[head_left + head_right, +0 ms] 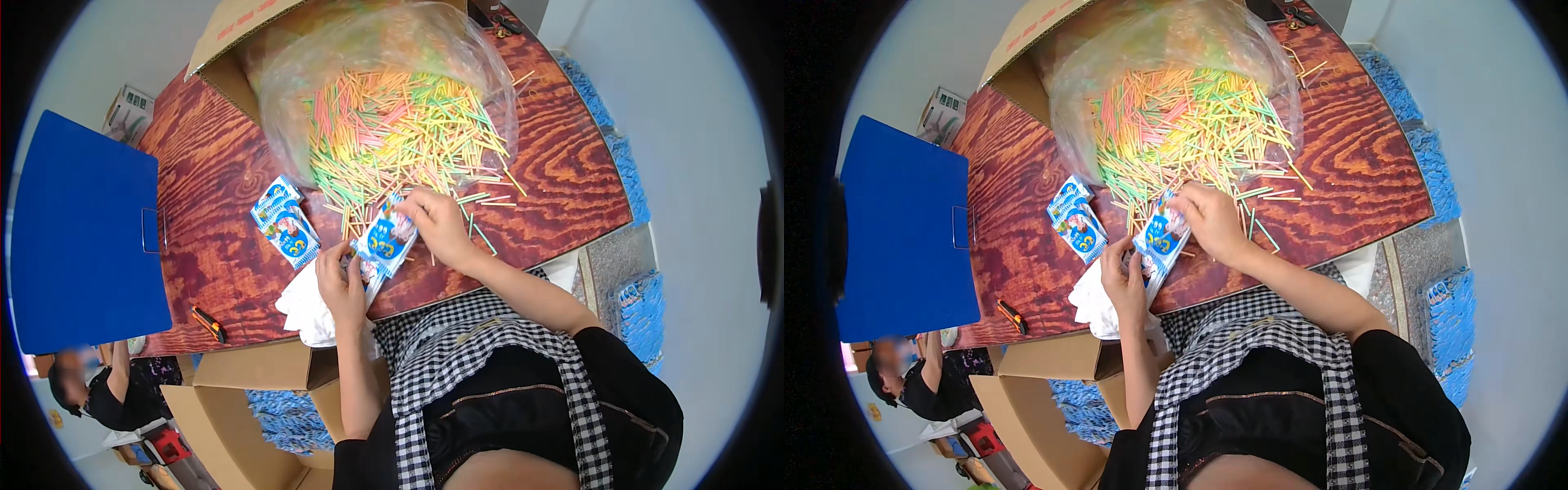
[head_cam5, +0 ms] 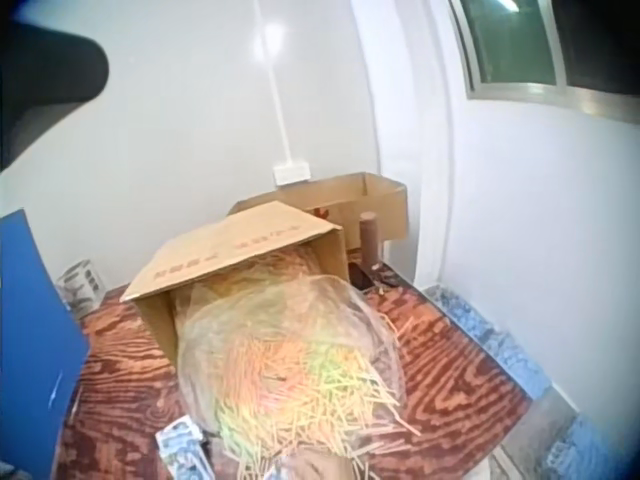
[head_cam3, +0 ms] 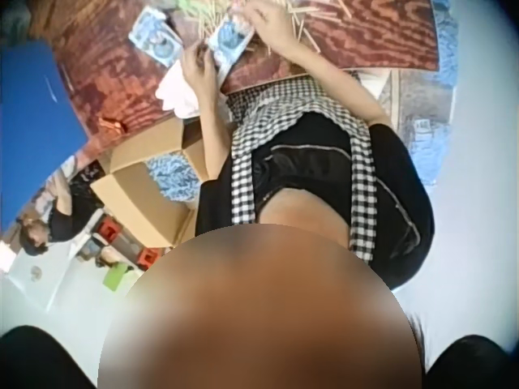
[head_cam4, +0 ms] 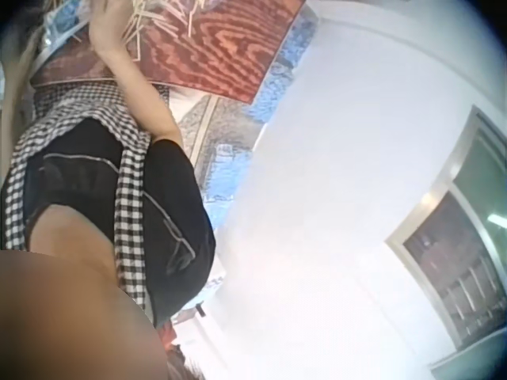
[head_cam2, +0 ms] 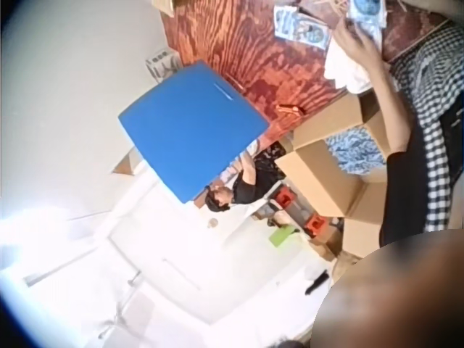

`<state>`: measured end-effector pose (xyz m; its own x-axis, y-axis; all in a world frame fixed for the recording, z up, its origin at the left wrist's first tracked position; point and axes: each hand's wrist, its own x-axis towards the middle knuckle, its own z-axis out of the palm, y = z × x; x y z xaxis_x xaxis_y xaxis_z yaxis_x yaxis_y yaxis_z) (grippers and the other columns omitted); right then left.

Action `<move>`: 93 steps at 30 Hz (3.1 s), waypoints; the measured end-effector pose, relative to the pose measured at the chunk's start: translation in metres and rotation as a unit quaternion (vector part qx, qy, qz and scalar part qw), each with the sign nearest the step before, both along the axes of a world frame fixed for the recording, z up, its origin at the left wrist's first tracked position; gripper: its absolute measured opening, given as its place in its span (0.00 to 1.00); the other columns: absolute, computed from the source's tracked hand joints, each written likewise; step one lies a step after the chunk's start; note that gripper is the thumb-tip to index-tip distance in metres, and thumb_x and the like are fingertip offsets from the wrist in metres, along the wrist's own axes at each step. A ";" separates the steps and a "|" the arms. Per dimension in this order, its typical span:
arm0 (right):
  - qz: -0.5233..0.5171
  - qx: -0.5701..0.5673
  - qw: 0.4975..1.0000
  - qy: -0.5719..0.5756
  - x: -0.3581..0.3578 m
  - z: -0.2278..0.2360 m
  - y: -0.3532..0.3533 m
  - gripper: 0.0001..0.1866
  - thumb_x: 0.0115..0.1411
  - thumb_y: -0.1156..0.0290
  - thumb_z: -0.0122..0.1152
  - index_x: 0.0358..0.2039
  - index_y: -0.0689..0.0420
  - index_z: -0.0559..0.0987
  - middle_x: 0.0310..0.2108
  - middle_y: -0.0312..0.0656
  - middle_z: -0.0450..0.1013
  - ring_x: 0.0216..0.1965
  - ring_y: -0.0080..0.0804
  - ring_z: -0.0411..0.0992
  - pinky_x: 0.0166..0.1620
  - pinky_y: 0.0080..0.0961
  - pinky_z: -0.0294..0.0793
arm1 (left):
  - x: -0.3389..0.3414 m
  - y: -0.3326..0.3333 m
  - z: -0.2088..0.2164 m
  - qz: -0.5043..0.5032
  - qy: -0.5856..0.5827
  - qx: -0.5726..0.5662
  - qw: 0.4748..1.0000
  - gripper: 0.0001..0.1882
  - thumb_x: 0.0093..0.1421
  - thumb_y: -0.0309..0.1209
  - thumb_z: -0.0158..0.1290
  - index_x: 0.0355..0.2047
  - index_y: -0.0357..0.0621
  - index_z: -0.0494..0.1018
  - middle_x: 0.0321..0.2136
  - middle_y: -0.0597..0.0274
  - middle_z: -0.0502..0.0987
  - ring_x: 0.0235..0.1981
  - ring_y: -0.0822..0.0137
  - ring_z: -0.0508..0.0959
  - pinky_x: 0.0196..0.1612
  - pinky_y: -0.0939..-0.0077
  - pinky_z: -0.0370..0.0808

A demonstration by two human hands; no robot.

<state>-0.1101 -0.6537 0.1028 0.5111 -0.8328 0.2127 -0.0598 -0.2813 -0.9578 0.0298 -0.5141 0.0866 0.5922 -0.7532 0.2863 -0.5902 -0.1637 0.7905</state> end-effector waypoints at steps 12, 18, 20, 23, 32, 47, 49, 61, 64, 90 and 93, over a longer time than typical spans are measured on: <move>0.154 0.143 0.976 -0.051 -0.005 0.007 0.012 0.08 0.57 0.71 0.61 0.25 0.61 0.74 0.20 0.33 0.67 0.21 0.18 0.65 0.24 0.17 0.62 | -0.007 0.000 0.029 -0.060 0.279 -0.032 0.958 0.03 0.60 0.23 0.53 0.34 0.38 0.72 0.27 0.73 0.71 0.29 0.83 0.68 0.34 0.90 0.65; 0.304 0.265 0.915 -0.020 -0.002 0.011 0.014 0.07 0.55 0.72 0.65 0.31 0.59 0.76 0.22 0.28 0.70 0.19 0.11 0.64 0.22 0.11 0.63 | -0.011 0.018 0.021 0.029 0.286 -0.081 0.954 0.06 0.64 0.27 0.49 0.30 0.39 0.70 0.24 0.74 0.68 0.25 0.84 0.63 0.28 0.90 0.60; 0.313 0.264 0.912 -0.001 -0.002 0.014 0.013 0.06 0.55 0.72 0.65 0.31 0.59 0.76 0.21 0.29 0.69 0.19 0.11 0.64 0.22 0.11 0.63 | -0.018 0.020 0.022 0.050 0.275 -0.079 0.957 0.06 0.64 0.28 0.49 0.30 0.39 0.70 0.24 0.75 0.68 0.25 0.84 0.62 0.28 0.90 0.60; 0.303 0.262 0.916 0.008 -0.002 0.013 0.020 0.06 0.56 0.71 0.64 0.28 0.60 0.78 0.17 0.27 0.66 0.18 0.11 0.61 0.21 0.13 0.59 | -0.024 0.025 0.020 0.084 0.239 -0.058 0.966 0.07 0.65 0.28 0.49 0.30 0.38 0.70 0.23 0.74 0.67 0.24 0.84 0.62 0.27 0.89 0.60; 0.266 0.253 0.930 0.013 -0.010 0.019 0.023 0.11 0.59 0.70 0.61 0.22 0.59 0.73 0.17 0.26 0.63 0.19 0.11 0.58 0.22 0.14 0.57 | -0.029 0.029 0.027 0.106 0.255 -0.095 0.956 0.08 0.66 0.29 0.46 0.31 0.38 0.69 0.23 0.73 0.67 0.24 0.84 0.63 0.27 0.88 0.62; 0.255 0.239 0.937 -0.025 0.004 0.011 0.021 0.06 0.58 0.73 0.60 0.35 0.60 0.76 0.27 0.32 0.72 0.27 0.14 0.70 0.28 0.14 0.71 | -0.012 0.038 0.022 0.100 0.304 -0.131 0.938 0.12 0.68 0.32 0.45 0.31 0.37 0.71 0.26 0.69 0.74 0.25 0.83 0.69 0.29 0.88 0.66; 0.169 0.213 0.962 -0.033 0.005 0.001 0.015 0.03 0.58 0.75 0.59 0.32 0.61 0.76 0.27 0.32 0.72 0.28 0.13 0.70 0.30 0.14 0.71 | 0.000 0.044 0.019 0.093 0.289 -0.144 0.942 0.13 0.68 0.33 0.45 0.32 0.36 0.71 0.26 0.69 0.74 0.26 0.83 0.69 0.29 0.88 0.66; 0.260 0.372 0.887 -0.089 0.008 0.008 0.022 0.12 0.67 0.65 0.49 0.36 0.61 0.74 0.25 0.32 0.70 0.24 0.15 0.68 0.26 0.13 0.68 | -0.014 0.037 0.014 0.095 0.288 -0.104 0.947 0.11 0.67 0.30 0.45 0.30 0.37 0.71 0.26 0.70 0.73 0.26 0.84 0.67 0.29 0.87 0.65; 0.222 0.222 0.945 -0.096 0.018 0.011 0.033 0.12 0.64 0.66 0.54 0.35 0.65 0.75 0.25 0.36 0.72 0.27 0.23 0.69 0.33 0.22 0.68 | -0.022 0.030 0.015 0.097 0.262 -0.097 0.955 0.12 0.67 0.30 0.45 0.29 0.37 0.70 0.24 0.72 0.70 0.25 0.84 0.64 0.28 0.88 0.63; 0.086 -0.028 0.983 0.162 0.031 -0.005 0.030 0.17 0.54 0.73 0.61 0.45 0.60 0.73 0.38 0.52 0.75 0.43 0.45 0.74 0.46 0.35 0.70 | 0.024 0.068 -0.038 0.126 0.115 -0.114 0.979 0.07 0.60 0.25 0.50 0.29 0.34 0.75 0.38 0.56 0.78 0.42 0.65 0.74 0.66 0.58 0.46; 0.113 0.001 0.980 0.163 0.037 -0.005 0.030 0.16 0.54 0.73 0.61 0.44 0.59 0.74 0.37 0.50 0.76 0.41 0.45 0.75 0.45 0.36 0.71 | 0.016 0.061 -0.024 0.093 0.091 -0.141 0.981 0.07 0.59 0.27 0.52 0.27 0.36 0.75 0.38 0.57 0.78 0.44 0.64 0.74 0.67 0.55 0.41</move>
<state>-0.0727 -0.6236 0.0975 0.7227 -0.6911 0.0056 -0.3002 -0.3212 -0.8982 0.0460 -0.4530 0.0622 0.7727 -0.5334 0.3440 -0.4154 -0.0154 0.9095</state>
